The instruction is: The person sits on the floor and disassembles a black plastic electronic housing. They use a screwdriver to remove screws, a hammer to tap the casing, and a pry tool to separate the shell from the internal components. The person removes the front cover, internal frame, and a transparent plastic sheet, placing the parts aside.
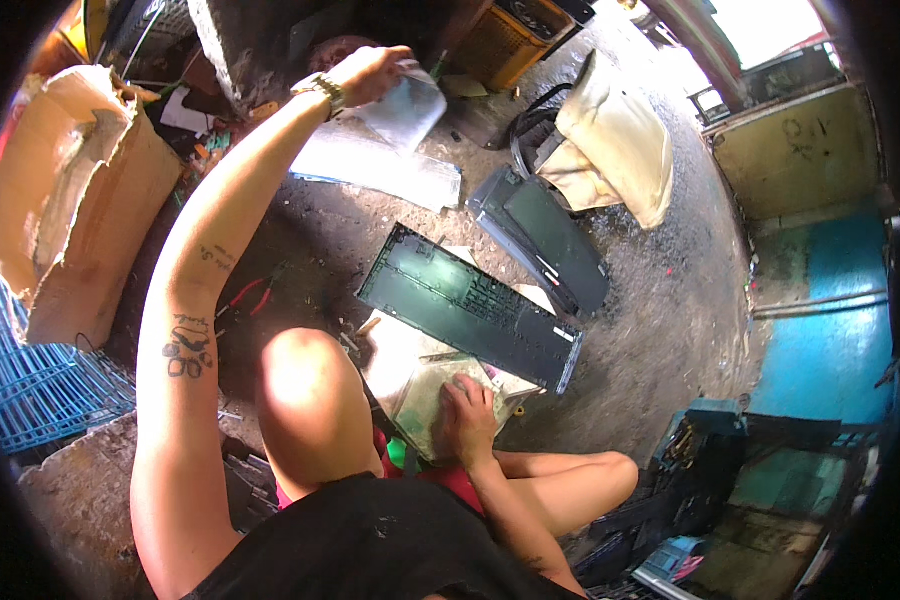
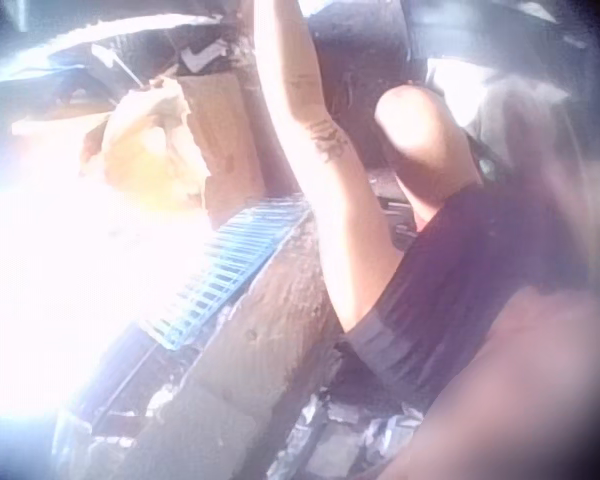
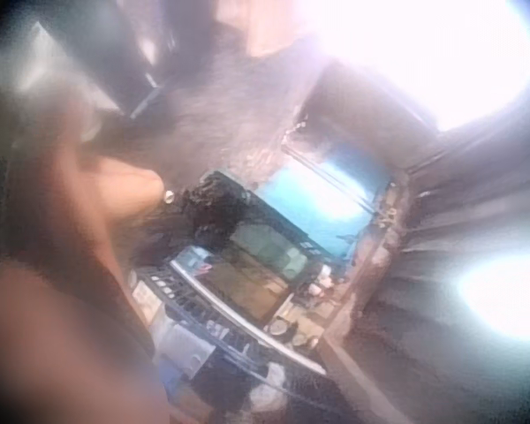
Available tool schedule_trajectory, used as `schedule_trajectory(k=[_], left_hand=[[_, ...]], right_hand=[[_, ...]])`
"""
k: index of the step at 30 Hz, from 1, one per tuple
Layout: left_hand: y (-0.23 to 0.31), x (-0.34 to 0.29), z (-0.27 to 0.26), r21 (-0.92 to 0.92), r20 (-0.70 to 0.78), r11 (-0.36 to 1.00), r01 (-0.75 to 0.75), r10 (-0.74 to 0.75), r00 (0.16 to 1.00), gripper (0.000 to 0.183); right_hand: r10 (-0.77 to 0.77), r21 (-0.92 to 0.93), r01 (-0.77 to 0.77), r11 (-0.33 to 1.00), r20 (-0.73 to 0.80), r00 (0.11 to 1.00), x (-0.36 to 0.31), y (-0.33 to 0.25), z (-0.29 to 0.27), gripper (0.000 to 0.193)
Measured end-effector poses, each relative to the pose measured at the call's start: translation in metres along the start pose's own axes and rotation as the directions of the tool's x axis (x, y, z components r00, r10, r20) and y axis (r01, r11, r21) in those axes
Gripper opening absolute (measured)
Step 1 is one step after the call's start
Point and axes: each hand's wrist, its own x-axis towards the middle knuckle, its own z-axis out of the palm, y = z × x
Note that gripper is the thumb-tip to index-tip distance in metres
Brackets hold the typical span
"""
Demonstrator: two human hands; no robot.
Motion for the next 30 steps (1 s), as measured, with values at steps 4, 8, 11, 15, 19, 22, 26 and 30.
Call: schedule_trajectory(k=[4,8,11,15,19,22,26,30], left_hand=[[-0.005,-0.004,0.0,-0.224,-0.112,0.954,-0.199,0.177,0.978,0.047],[-0.053,-0.007,-0.002,-0.298,-0.206,0.949,0.099,-0.166,0.964,0.057],[-0.117,-0.017,0.017,-0.374,-0.101,0.897,0.235,-0.291,0.951,0.054],[-0.199,-0.033,0.067,-0.184,-0.108,0.906,0.382,-0.405,0.908,0.054],[-0.252,-0.055,0.112,-0.239,-0.117,0.782,0.575,-0.611,0.783,0.048],[-0.276,-0.067,0.124,-0.302,-0.028,0.686,0.662,-0.701,0.713,0.039],[-0.297,-0.073,0.124,-0.316,0.097,0.615,0.722,-0.736,0.67,0.03],[-0.318,-0.075,0.13,-0.32,0.005,0.643,0.696,-0.733,0.68,0.03]], right_hand=[[-0.022,-0.03,0.022,0.999,-0.002,1.0,0.002,-0.002,0.002,0.031],[0.002,-0.046,0.0,0.999,0.044,0.999,0.002,0.003,0.005,0.034],[0.016,-0.062,-0.01,0.998,0.089,0.996,0.001,0.006,0.005,0.039],[0.024,-0.071,-0.017,0.997,0.106,0.994,0.003,0.006,0.003,0.039],[0.026,-0.054,-0.019,0.998,0.117,0.993,0.007,0.003,0.001,0.038],[0.028,-0.053,-0.022,0.998,0.13,0.991,0.011,0.001,0.0,0.037],[0.025,-0.064,-0.016,0.998,0.137,0.99,0.012,-0.001,-0.002,0.037],[0.019,-0.067,-0.01,0.998,0.136,0.991,0.011,-0.001,-0.002,0.037]])
